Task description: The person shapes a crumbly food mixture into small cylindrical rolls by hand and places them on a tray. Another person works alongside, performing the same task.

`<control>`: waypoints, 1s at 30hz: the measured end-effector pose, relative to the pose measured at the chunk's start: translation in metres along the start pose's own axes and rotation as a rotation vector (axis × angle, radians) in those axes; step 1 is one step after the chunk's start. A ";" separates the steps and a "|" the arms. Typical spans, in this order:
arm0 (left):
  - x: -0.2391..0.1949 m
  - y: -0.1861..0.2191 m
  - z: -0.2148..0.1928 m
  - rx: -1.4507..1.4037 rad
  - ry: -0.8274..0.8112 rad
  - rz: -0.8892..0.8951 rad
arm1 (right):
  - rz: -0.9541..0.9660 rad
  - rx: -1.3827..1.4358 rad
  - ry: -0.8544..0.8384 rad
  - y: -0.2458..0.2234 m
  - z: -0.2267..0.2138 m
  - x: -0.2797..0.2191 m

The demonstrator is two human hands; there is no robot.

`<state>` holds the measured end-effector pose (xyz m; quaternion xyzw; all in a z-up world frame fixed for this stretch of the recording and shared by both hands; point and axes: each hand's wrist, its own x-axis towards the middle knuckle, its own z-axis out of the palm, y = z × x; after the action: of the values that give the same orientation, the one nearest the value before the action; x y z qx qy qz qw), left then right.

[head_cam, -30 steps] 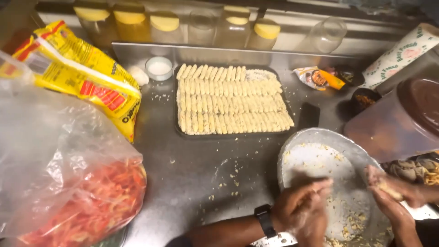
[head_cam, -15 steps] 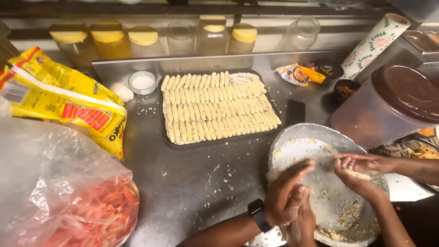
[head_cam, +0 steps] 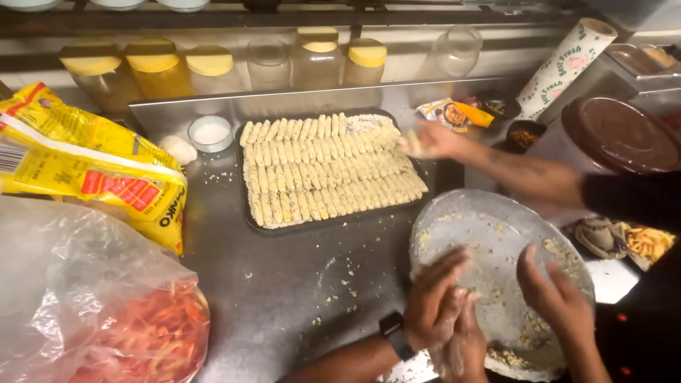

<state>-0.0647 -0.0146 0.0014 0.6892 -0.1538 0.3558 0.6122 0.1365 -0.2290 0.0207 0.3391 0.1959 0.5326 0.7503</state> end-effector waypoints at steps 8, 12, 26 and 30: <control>0.006 0.010 -0.008 -0.020 0.115 -0.111 | -0.996 -1.766 0.878 0.096 -0.164 0.051; 0.003 0.017 -0.008 0.009 0.050 -0.058 | -0.873 -1.608 0.391 0.093 -0.155 0.049; 0.014 0.013 0.006 0.027 0.035 0.139 | -0.987 -1.783 -0.030 0.133 -0.128 0.061; 0.021 0.015 -0.008 0.068 0.025 0.115 | -0.793 -1.589 0.467 0.116 -0.145 0.051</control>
<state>-0.0622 -0.0053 0.0267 0.6952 -0.1734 0.4039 0.5688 -0.0179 -0.1146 0.0063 -0.4847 0.0209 0.2692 0.8319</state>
